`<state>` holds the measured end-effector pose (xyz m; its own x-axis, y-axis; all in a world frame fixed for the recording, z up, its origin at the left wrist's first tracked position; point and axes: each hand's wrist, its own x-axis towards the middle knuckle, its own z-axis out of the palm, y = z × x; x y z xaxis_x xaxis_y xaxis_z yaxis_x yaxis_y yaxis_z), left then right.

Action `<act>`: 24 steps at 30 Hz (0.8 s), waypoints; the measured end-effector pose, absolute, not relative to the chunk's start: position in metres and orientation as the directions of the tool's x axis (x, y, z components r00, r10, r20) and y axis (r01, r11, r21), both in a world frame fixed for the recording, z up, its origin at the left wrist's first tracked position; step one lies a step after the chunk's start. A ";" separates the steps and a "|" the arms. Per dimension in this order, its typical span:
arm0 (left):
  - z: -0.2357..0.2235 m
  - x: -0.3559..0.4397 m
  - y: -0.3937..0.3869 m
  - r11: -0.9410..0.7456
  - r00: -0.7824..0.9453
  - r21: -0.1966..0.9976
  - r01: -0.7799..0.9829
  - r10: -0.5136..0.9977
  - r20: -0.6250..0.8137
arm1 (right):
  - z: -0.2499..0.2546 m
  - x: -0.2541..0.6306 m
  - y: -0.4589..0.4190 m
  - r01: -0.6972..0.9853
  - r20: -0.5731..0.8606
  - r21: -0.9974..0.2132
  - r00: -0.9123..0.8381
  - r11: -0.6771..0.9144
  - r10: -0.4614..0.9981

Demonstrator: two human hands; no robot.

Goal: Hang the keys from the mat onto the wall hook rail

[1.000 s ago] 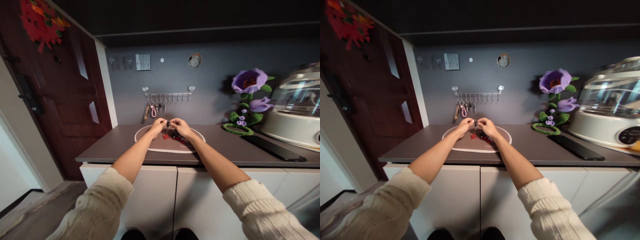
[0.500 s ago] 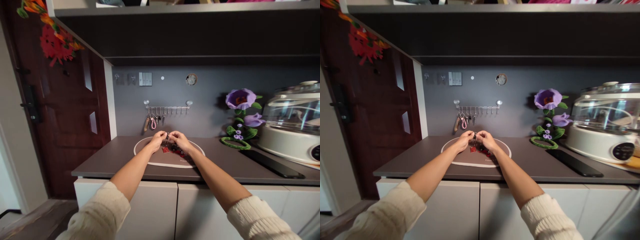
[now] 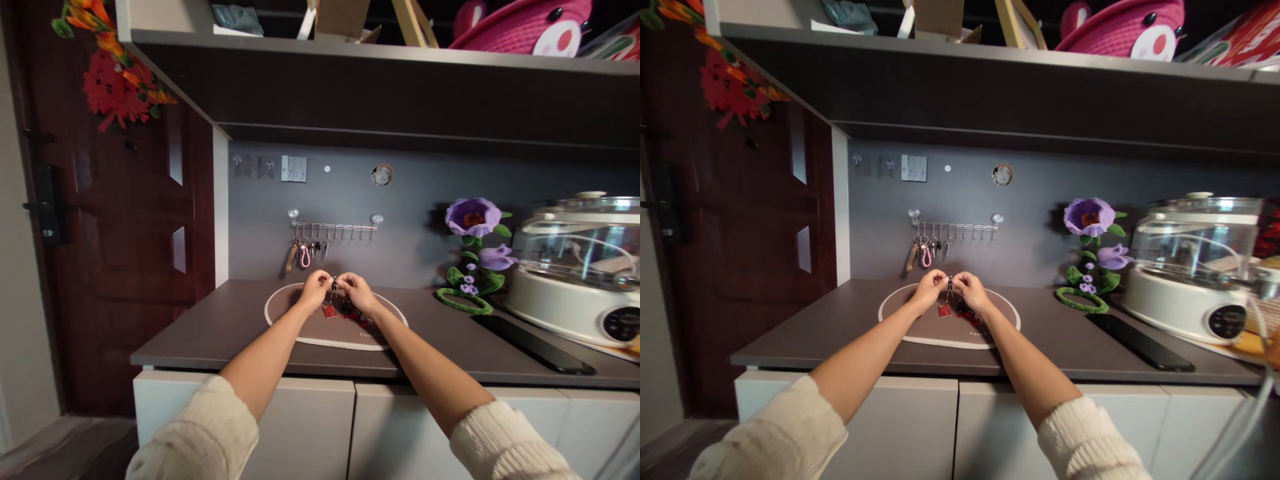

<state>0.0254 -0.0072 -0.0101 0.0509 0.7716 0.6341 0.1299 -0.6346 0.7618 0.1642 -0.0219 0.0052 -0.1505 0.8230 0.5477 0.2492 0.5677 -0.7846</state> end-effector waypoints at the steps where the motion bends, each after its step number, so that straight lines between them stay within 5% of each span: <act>1: -0.011 0.025 -0.006 -0.647 0.034 0.738 0.191 0.756 0.654 | 0.006 0.164 -0.020 0.260 0.553 -0.779 -0.146 0.571 0.820; 11: -0.013 0.018 -0.010 -0.592 0.027 0.445 0.673 0.620 0.784 | 0.043 0.160 0.010 0.317 0.595 -0.768 0.031 0.557 0.803; 24: -0.015 0.017 -0.011 -0.502 0.001 0.487 0.715 0.697 0.717 | 0.094 0.143 0.051 0.050 0.417 -0.906 0.268 0.419 0.869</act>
